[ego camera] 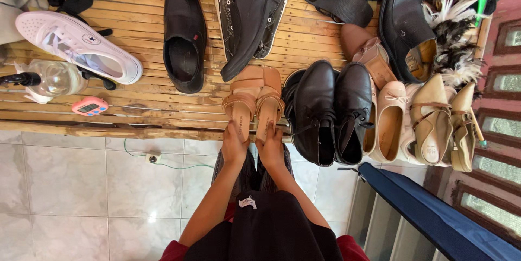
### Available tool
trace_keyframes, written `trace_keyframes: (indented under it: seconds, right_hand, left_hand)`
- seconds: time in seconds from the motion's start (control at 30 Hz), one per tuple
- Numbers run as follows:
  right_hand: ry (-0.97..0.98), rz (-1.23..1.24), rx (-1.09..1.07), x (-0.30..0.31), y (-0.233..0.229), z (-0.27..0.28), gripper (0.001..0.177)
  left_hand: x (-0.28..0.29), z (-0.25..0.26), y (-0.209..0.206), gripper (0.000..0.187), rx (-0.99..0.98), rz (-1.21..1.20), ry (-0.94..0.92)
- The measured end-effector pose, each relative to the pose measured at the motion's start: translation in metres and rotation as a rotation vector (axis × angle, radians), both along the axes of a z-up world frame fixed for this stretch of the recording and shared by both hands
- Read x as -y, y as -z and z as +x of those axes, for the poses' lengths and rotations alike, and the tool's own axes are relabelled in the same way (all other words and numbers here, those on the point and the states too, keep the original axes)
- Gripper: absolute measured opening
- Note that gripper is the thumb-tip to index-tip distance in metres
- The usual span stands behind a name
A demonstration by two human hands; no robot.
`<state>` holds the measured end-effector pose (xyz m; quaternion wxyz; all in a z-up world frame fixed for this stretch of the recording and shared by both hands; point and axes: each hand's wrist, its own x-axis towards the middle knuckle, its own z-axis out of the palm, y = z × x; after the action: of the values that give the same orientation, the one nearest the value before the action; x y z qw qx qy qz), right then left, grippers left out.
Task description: The person moves a large quantity of shoes from a wooden bench, then holds a feather duster by hand and dusts the interior shelves of an empty blue fabric shoe rack layer by layer.
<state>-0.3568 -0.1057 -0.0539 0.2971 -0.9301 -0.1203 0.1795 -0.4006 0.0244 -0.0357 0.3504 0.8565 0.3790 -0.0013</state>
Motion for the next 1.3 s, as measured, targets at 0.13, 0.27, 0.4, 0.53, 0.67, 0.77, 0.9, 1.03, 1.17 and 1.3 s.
trace_keyframes:
  seconds: [0.13, 0.27, 0.4, 0.53, 0.67, 0.77, 0.9, 1.03, 1.17, 1.3]
  right_hand:
    - [-0.015, -0.059, -0.229, 0.007, -0.028, 0.013, 0.086]
    - [-0.081, 0.135, -0.097, 0.014, -0.07, 0.026, 0.07]
    - [-0.128, 0.396, 0.115, 0.017, -0.141, 0.037, 0.054]
    - [-0.068, 0.437, 0.047, 0.02, -0.207, 0.051, 0.049]
    - [-0.021, 0.589, 0.104, 0.037, -0.234, 0.074, 0.042]
    - [0.055, 0.557, 0.205, 0.056, -0.233, 0.107, 0.038]
    - [0.219, 0.392, 0.354, 0.102, -0.213, 0.165, 0.037]
    - [0.318, 0.257, 0.395, 0.174, -0.168, 0.24, 0.042]
    - [0.35, 0.025, 0.498, 0.258, -0.108, 0.307, 0.05]
    - [0.381, -0.265, 0.411, 0.317, -0.047, 0.355, 0.054]
  left_hand:
    - [-0.014, -0.009, -0.014, 0.109, -0.037, -0.126, 0.199]
    - [-0.038, -0.01, -0.024, 0.076, 0.181, 0.093, 0.411]
    - [-0.068, 0.015, -0.04, 0.077, 0.267, -0.052, 0.184]
    - [-0.09, 0.063, -0.062, 0.075, 0.517, 0.128, 0.142]
    - [-0.096, 0.107, -0.081, 0.083, 0.517, 0.234, 0.244]
    - [-0.09, 0.136, -0.088, 0.09, 0.448, 0.274, 0.267]
    - [-0.08, 0.17, -0.091, 0.094, 0.351, 0.365, 0.279]
    - [-0.089, 0.199, -0.106, 0.078, -0.141, 0.19, 0.165]
    - [-0.096, 0.238, -0.124, 0.105, -0.27, -0.034, 0.038]
    - [-0.108, 0.268, -0.103, 0.113, 0.405, 0.194, 0.18]
